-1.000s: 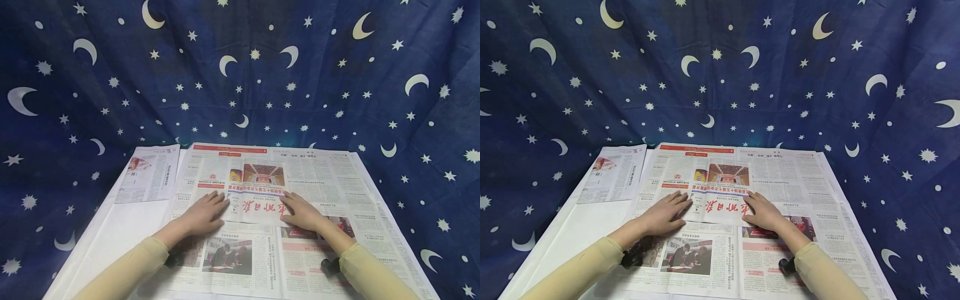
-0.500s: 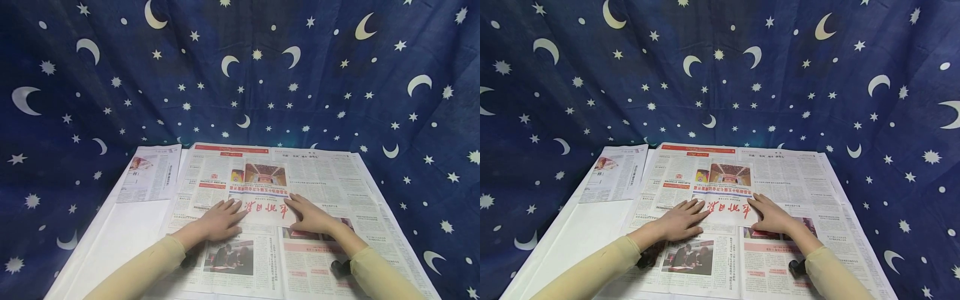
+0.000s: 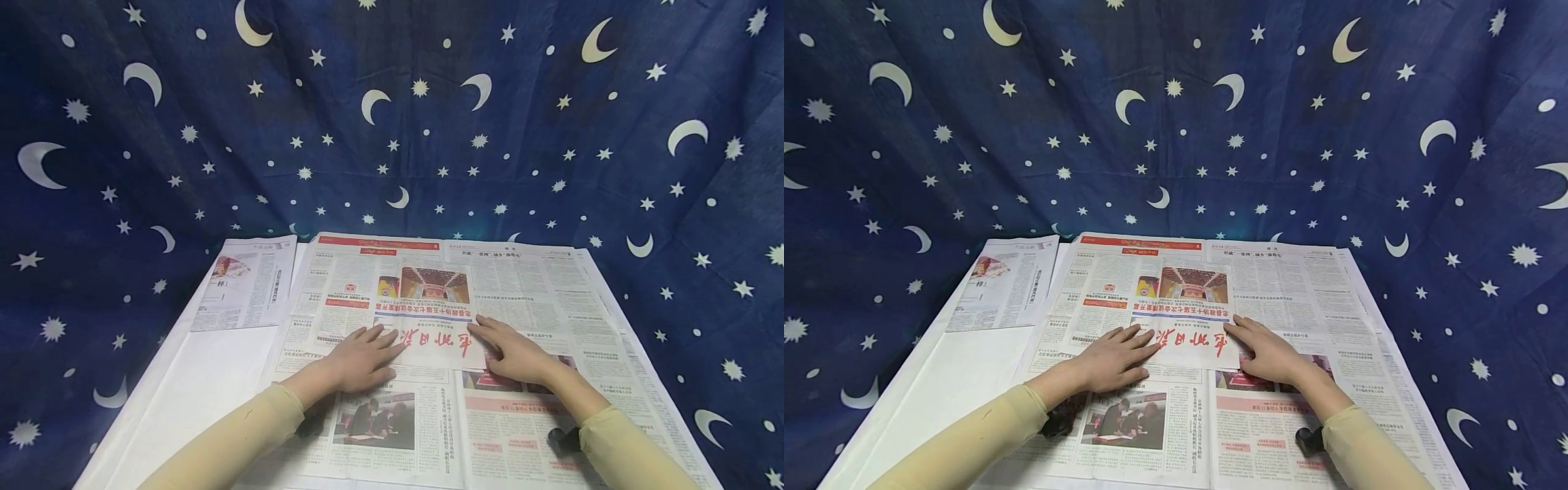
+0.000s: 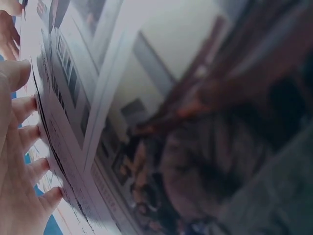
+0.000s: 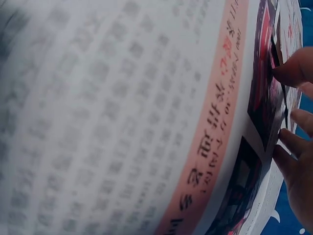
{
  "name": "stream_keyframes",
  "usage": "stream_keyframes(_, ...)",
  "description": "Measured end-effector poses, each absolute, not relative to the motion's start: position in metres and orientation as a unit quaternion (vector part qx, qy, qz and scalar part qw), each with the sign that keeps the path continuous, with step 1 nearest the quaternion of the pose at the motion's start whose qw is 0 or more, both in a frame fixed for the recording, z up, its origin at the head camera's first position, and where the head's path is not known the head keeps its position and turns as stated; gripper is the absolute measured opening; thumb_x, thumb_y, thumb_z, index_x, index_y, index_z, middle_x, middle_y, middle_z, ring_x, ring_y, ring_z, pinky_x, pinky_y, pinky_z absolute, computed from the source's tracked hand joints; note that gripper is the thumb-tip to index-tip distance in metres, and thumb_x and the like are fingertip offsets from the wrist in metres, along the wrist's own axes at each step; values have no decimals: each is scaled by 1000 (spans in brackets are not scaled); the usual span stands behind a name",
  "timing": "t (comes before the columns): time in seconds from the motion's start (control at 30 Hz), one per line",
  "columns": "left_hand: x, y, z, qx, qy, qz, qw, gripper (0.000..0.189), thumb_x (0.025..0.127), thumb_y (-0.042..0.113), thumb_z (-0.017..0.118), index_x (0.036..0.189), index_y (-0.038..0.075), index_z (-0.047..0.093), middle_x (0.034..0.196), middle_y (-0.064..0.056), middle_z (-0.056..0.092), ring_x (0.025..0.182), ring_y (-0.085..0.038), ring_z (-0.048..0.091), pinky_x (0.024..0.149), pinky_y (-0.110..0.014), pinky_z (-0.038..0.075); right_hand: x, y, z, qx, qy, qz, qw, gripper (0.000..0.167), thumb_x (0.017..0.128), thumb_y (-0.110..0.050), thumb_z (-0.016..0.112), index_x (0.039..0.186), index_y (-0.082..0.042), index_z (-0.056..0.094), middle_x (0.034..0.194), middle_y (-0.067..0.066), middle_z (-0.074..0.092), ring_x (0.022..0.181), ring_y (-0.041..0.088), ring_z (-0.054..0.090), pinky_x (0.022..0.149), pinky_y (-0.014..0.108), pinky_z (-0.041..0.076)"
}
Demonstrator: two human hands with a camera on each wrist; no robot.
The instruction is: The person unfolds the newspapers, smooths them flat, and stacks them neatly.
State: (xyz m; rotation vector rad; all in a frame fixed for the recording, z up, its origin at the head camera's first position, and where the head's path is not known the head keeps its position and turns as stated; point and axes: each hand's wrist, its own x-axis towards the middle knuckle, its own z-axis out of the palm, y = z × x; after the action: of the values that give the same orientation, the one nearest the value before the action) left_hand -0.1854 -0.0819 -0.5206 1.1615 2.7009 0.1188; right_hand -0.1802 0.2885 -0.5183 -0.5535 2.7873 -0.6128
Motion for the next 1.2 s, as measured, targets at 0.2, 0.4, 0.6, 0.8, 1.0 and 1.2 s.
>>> stream_keyframes(0.2, -186, -82, -522, 391, 913, 47, 103, 60, 106, 55, 39, 161, 28, 35, 167, 0, 26, 154, -33, 21, 123, -55, 19, -181, 291, -520, -196, 954, -205, 94, 63, 95, -22, 70, 154, -25, 49, 165, 5, 34, 149, 38, 33, 115, 63, 31)
stream_keyframes(0.4, -186, -83, -519, 388, 915, 41, 105, 62, 106, 56, 38, 161, 28, 34, 168, 1, 25, 154, -33, 20, 123, -55, 19, -189, 289, -524, -210, 958, -188, 47, 47, 102, -29, 63, 148, -24, 57, 160, 5, 41, 146, 35, 38, 115, 60, 33)
stream_keyframes(0.6, -190, -86, -518, 389, 912, 64, 111, 60, 107, 54, 37, 160, 26, 36, 167, 1, 26, 154, -33, 20, 122, -56, 18, -206, 279, -527, -211, 964, -161, 12, 43, 103, -32, 63, 144, -20, 62, 158, 8, 45, 145, 35, 39, 114, 60, 35)
stream_keyframes(0.8, -193, -90, -515, 378, 908, 128, 128, 56, 108, 50, 37, 158, 26, 40, 165, 3, 31, 153, -33, 23, 122, -57, 18, -225, 266, -527, -193, 969, -154, 6, 51, 96, -38, 70, 143, -18, 62, 156, 12, 46, 144, 39, 39, 114, 61, 34)
stream_keyframes(1.0, -198, -101, -508, 352, 901, 207, 145, 53, 108, 47, 41, 157, 27, 44, 160, 6, 41, 151, -29, 29, 122, -53, 23, -238, 261, -527, -167, 965, -200, -4, 38, 96, -8, 62, 131, -18, 72, 153, 12, 51, 143, 39, 42, 115, 59, 33)
stream_keyframes(1.2, -211, -126, -499, 312, 902, 266, 136, 54, 109, 45, 40, 158, 22, 42, 160, -1, 43, 151, -31, 29, 122, -53, 24, -243, 263, -529, -149, 949, -277, -4, 36, 98, -4, 54, 126, -16, 74, 151, 11, 53, 142, 39, 43, 116, 58, 32)
